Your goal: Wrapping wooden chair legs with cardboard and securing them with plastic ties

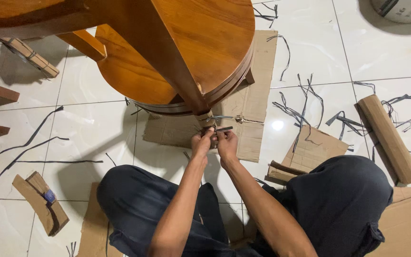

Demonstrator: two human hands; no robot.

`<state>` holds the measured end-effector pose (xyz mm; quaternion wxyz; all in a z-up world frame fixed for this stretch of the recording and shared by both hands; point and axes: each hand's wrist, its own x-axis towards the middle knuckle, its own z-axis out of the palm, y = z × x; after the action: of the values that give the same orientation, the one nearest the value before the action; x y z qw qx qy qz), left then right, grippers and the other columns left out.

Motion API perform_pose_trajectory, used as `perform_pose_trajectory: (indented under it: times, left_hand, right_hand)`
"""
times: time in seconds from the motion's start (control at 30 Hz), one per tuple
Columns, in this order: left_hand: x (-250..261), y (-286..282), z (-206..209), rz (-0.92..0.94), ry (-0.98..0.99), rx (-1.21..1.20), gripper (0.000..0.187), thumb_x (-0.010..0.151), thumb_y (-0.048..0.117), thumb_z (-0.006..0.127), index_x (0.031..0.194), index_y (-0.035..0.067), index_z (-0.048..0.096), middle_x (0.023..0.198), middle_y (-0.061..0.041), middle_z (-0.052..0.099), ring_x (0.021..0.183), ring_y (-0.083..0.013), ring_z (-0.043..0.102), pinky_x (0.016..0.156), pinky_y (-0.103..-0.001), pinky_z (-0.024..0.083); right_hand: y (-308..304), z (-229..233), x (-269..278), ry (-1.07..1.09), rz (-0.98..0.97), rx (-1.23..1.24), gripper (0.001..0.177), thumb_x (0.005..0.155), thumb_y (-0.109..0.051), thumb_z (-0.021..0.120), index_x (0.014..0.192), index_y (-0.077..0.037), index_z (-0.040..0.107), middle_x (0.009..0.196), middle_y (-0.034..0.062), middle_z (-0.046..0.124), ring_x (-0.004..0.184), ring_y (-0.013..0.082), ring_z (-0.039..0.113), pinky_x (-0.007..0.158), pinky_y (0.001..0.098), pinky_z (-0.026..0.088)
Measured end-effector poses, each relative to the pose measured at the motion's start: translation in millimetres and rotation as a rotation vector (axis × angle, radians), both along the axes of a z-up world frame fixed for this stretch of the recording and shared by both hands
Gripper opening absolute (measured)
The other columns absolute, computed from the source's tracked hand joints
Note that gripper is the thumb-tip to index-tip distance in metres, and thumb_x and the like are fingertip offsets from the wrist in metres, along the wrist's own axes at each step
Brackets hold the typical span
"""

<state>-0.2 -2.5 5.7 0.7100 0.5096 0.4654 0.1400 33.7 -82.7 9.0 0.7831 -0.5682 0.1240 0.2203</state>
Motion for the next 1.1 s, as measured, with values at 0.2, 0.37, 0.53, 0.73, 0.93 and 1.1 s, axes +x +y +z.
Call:
perform_pose_trajectory:
  times: [0.2, 0.37, 0.53, 0.73, 0.93, 1.1]
  left_hand:
    - [1.2, -1.3, 7.6, 0.009, -0.01, 0.123, 0.025, 0.089, 0.024, 0.078, 0.096, 0.003, 0.067, 0.079, -0.007, 0.066, 0.064, -0.0155, 0.068, 0.053, -0.03, 0.056]
    - [3.5, -6.5, 13.1, 0.021, -0.023, 0.236, 0.023, 0.089, 0.023, 0.079, 0.095, 0.003, 0.067, 0.078, -0.008, 0.067, 0.065, -0.0166, 0.069, 0.054, -0.031, 0.056]
    - [3.9, -14.6, 16.7, 0.031, -0.036, 0.344, 0.022, 0.088, 0.021, 0.079, 0.094, 0.004, 0.067, 0.077, -0.008, 0.068, 0.065, -0.0176, 0.07, 0.056, -0.031, 0.056]
    - [3.1, -20.2, 23.1, 0.047, -0.055, 0.494, 0.02, 0.088, 0.02, 0.08, 0.093, 0.005, 0.067, 0.076, -0.01, 0.068, 0.066, -0.019, 0.072, 0.058, -0.032, 0.056]
    - [-3.9, -29.8, 32.6, 0.067, -0.069, 0.647, 0.019, 0.087, 0.018, 0.081, 0.092, 0.006, 0.067, 0.074, -0.011, 0.069, 0.067, -0.0203, 0.073, 0.06, -0.032, 0.057]
    - [-15.9, -38.2, 55.3, -0.031, 0.034, 1.092, 0.015, 0.087, 0.021, 0.08, 0.099, 0.013, 0.076, 0.078, -0.012, 0.07, 0.079, -0.0339, 0.071, 0.075, -0.041, 0.055]
  right_hand:
    - [0.1, 12.3, 3.3, 0.044, 0.029, -0.001, 0.014, 0.093, -0.018, 0.061, 0.092, -0.005, 0.067, 0.067, 0.009, 0.065, 0.056, 0.0138, 0.063, 0.044, 0.0251, 0.051]
    - [2.3, 18.8, 0.6, -0.027, 0.031, -0.056, 0.018, 0.092, -0.024, 0.07, 0.093, -0.006, 0.071, 0.066, 0.0113, 0.065, 0.056, 0.0158, 0.063, 0.044, 0.0258, 0.051]
    - [-5.6, 28.8, 0.3, -0.099, 0.042, -0.08, 0.024, 0.085, -0.025, 0.08, 0.098, -0.007, 0.072, 0.065, 0.0089, 0.065, 0.058, 0.0137, 0.063, 0.046, 0.0249, 0.051]
    - [-7.2, 14.3, 1.9, -0.127, 0.05, -0.045, 0.016, 0.096, -0.018, 0.067, 0.091, -0.003, 0.069, 0.061, 0.0066, 0.063, 0.052, 0.0112, 0.058, 0.043, 0.0226, 0.047]
    - [-8.5, 8.2, 5.8, -0.16, 0.092, -0.022, 0.015, 0.101, -0.018, 0.061, 0.095, -0.007, 0.069, 0.063, 0.0037, 0.065, 0.054, 0.0093, 0.06, 0.045, 0.0213, 0.048]
    - [-7.7, 9.2, 5.8, -0.309, 0.137, -0.064, 0.014, 0.101, -0.015, 0.06, 0.094, -0.009, 0.07, 0.061, 0.0019, 0.063, 0.057, 0.0104, 0.058, 0.05, 0.0224, 0.048]
